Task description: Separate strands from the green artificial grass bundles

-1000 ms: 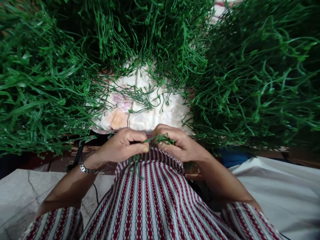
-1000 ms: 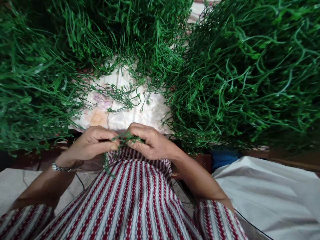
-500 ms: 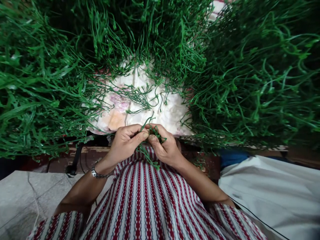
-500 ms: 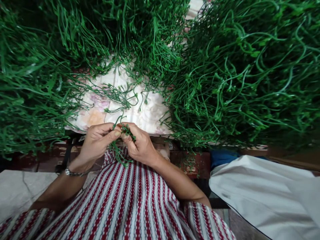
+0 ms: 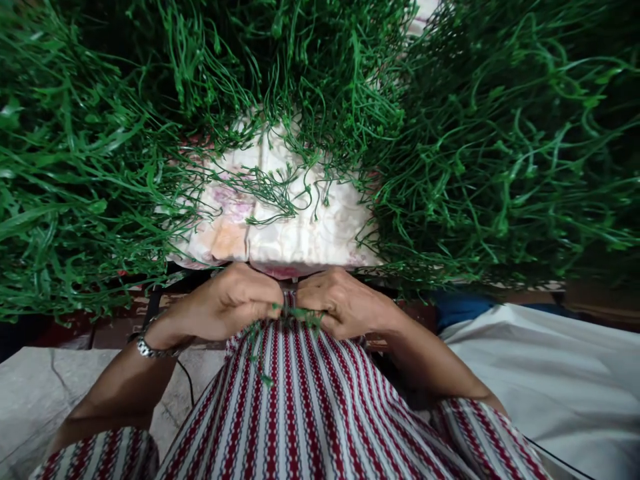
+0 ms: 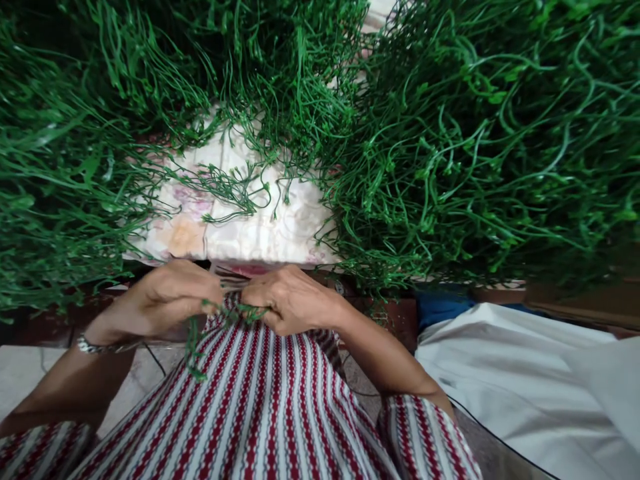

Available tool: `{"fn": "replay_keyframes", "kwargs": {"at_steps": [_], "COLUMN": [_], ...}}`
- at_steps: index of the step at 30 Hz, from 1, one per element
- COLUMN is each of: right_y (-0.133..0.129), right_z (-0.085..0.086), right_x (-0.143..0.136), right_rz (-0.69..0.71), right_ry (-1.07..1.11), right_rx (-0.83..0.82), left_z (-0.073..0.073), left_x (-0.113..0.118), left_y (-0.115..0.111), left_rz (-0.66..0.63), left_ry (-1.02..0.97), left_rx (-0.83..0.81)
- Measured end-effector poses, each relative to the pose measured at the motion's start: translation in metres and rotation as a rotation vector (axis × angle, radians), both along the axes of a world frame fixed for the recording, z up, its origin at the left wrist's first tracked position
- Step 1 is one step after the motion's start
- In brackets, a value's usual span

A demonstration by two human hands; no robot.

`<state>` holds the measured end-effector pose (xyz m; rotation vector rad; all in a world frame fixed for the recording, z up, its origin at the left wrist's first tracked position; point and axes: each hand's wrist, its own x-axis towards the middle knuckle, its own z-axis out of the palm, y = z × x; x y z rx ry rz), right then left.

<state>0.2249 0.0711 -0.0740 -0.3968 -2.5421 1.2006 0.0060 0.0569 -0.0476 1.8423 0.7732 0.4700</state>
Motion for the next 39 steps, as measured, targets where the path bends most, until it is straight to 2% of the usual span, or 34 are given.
{"fn": "replay_keyframes", "kwargs": {"at_steps": [2, 4, 6, 12, 19, 21, 26, 30, 35, 39], "right_y": [0.002, 0.002, 0.001, -0.001, -0.012, -0.013, -0.012, -0.015, -0.019, -0.016], "right_z": [0.004, 0.008, 0.01, 0.003, -0.01, -0.013, -0.017, -0.022, -0.028, -0.025], "right_x": [0.002, 0.0, -0.005, -0.024, -0.032, -0.032, -0.03, -0.028, -0.025, -0.024], "right_rz": [-0.094, -0.275, -0.44, -0.649, -0.784, -0.783, -0.66, -0.702, -0.751, -0.731], "right_ry": [0.015, 0.035, 0.058, 0.098, 0.174, 0.21, 0.255, 0.228, 0.138, 0.179], "right_rx": [-0.071, -0.1, -0.121, -0.224, 0.019, 0.07, 0.128, 0.152, 0.295, 0.267], "left_z": [-0.004, -0.012, -0.019, -0.026, -0.033, -0.034, -0.032, -0.032, -0.034, -0.032], "left_x": [0.001, 0.006, 0.015, 0.036, 0.033, 0.035, 0.04, 0.041, 0.049, 0.055], "left_y": [0.0, 0.001, 0.001, 0.004, 0.005, 0.006, 0.006, 0.005, 0.005, 0.006], "left_rz": [0.31, 0.577, 0.68, 0.794, 0.815, 0.78, 0.694, 0.688, 0.8, 0.892], "left_ry": [-0.028, -0.086, -0.159, -0.243, -0.37, -0.4, -0.461, -0.431, -0.494, -0.542], "left_rx": [-0.108, -0.174, -0.197, -0.171, -0.276, -0.298, -0.31, -0.264, -0.255, -0.295]}}
